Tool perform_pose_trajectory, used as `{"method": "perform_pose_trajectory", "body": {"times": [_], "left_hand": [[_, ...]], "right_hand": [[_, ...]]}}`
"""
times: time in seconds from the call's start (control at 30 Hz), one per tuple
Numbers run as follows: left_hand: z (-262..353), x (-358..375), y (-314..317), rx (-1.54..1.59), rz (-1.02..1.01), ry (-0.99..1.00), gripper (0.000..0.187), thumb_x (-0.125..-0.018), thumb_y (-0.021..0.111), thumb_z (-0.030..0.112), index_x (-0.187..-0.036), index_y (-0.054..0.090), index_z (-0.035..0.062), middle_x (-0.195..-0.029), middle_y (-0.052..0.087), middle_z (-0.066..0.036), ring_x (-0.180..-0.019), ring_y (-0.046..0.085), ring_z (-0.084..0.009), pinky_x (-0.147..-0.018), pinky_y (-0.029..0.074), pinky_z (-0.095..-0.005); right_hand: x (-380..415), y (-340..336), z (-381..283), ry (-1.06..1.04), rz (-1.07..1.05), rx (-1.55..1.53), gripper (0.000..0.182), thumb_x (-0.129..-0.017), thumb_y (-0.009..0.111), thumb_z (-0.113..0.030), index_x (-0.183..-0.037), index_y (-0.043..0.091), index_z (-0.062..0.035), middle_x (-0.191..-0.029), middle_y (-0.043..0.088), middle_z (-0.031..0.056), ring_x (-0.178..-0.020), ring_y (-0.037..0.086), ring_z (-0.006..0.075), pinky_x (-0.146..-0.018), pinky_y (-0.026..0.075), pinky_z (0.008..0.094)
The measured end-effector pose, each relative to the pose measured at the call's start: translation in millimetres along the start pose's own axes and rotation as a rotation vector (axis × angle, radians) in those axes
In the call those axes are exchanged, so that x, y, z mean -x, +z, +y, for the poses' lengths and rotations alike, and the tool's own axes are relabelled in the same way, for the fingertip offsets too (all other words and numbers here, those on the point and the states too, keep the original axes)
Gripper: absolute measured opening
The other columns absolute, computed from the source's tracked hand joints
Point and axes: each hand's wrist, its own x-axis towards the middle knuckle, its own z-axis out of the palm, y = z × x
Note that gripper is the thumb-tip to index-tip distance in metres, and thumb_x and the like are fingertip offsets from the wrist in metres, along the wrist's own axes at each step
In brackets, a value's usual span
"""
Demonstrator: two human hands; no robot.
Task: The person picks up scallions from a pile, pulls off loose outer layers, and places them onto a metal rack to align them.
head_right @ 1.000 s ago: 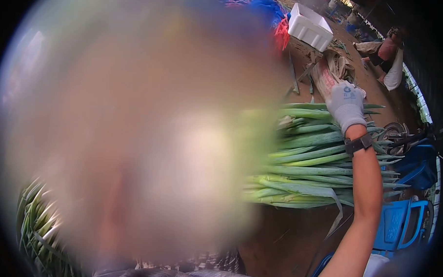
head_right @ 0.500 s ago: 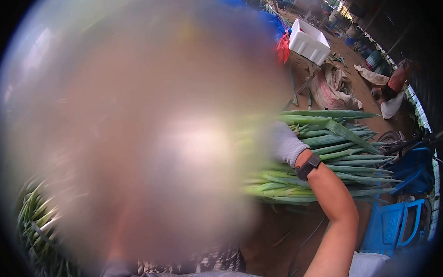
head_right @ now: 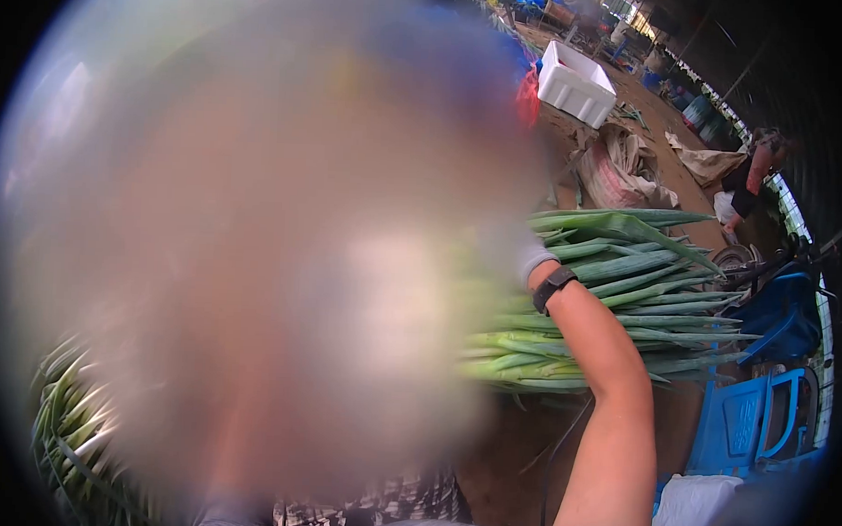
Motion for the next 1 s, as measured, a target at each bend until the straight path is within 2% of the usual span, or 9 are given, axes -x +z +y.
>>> {"method": "perform_pose_trajectory", "body": {"times": [0.2,0.33,0.37,0.47,0.53,0.67,0.9,0.93,1.0], "left_hand": [[11,0,-9,0.027,-0.089,0.022,0.029,-0.082,0.062,0.019,-0.111,0.065,0.0196,-0.106,0.061,-0.009,-0.1,0.057,-0.0282,-0.085,0.048,-0.0381],[0,-16,1,0.225,-0.12,-0.043,0.028,-0.079,0.066,0.011,-0.106,0.069,0.0173,-0.106,0.059,-0.012,-0.1,0.056,-0.0294,-0.085,0.048,-0.0364],[0,-15,-3,0.263,-0.145,-0.067,0.028,-0.078,0.066,0.01,-0.105,0.069,0.0171,-0.105,0.059,-0.012,-0.1,0.056,-0.0295,-0.085,0.048,-0.0364],[-10,-8,4,0.226,-0.11,-0.016,0.033,-0.078,0.065,0.006,-0.109,0.067,0.0168,-0.105,0.057,-0.013,-0.098,0.057,-0.0299,-0.083,0.048,-0.0366],[-13,-5,16,0.319,-0.019,0.001,0.038,-0.075,0.063,-0.002,-0.109,0.065,0.0158,-0.1,0.056,-0.014,-0.092,0.057,-0.03,-0.08,0.048,-0.0368],[-16,-22,31,0.247,0.02,-0.081,0.036,-0.074,0.065,-0.001,-0.108,0.059,0.0067,-0.103,0.055,-0.016,-0.095,0.055,-0.0339,-0.084,0.047,-0.038],[-12,-7,-26,0.483,-0.265,-0.157,0.035,-0.085,0.063,0.014,-0.119,0.056,0.0073,-0.122,0.053,-0.018,-0.112,0.053,-0.0341,-0.095,0.043,-0.0364],[-18,8,-38,0.411,-0.146,0.012,0.035,-0.086,0.062,0.014,-0.12,0.056,0.0065,-0.125,0.052,-0.018,-0.115,0.052,-0.0349,-0.096,0.043,-0.0366],[-21,50,-85,0.463,0.005,0.06,0.034,-0.087,0.06,0.014,-0.12,0.055,0.0057,-0.125,0.053,-0.017,-0.115,0.051,-0.0348,-0.096,0.042,-0.0369]], "right_hand": [[1,-28,5,0.08,-0.165,-0.126,0.036,-0.085,0.06,-0.029,-0.119,0.062,-0.019,-0.086,0.06,0.0101,-0.084,0.059,0.0294,-0.075,0.047,0.0409],[-3,-9,3,-0.017,0.028,-0.004,0.034,-0.083,0.061,-0.027,-0.116,0.063,-0.0187,-0.092,0.059,0.0082,-0.09,0.056,0.0277,-0.077,0.044,0.0399],[-1,-10,4,0.05,-0.142,-0.112,0.035,-0.086,0.059,-0.027,-0.12,0.061,-0.0182,-0.111,0.057,0.011,-0.108,0.052,0.0297,-0.092,0.041,0.0401],[13,36,13,-0.009,-0.1,-0.208,0.038,-0.09,0.054,-0.028,-0.128,0.055,-0.0183,-0.134,0.046,0.0146,-0.127,0.04,0.0336,-0.107,0.031,0.04],[9,12,10,0.074,-0.2,-0.438,0.042,-0.093,0.051,-0.028,-0.134,0.049,-0.0201,-0.149,0.028,0.0132,-0.138,0.023,0.0343,-0.114,0.019,0.0399],[-9,16,4,0.192,-0.329,-0.392,0.043,-0.093,0.05,-0.028,-0.136,0.047,-0.0266,-0.152,0.024,0.0098,-0.14,0.019,0.0326,-0.116,0.013,0.0431],[-13,0,-12,0.298,-0.325,-0.203,0.041,-0.091,0.048,-0.025,-0.132,0.052,-0.0268,-0.146,0.036,0.0109,-0.135,0.032,0.0302,-0.112,0.023,0.0426],[-16,-10,-21,0.287,-0.359,-0.185,0.041,-0.091,0.049,-0.024,-0.132,0.052,-0.0257,-0.145,0.037,0.0111,-0.134,0.034,0.0303,-0.111,0.025,0.0423],[-7,-21,-33,0.305,-0.081,-0.308,0.044,-0.086,0.055,-0.021,-0.13,0.053,-0.0182,-0.14,0.043,0.0124,-0.128,0.041,0.0304,-0.107,0.031,0.0409]]}}
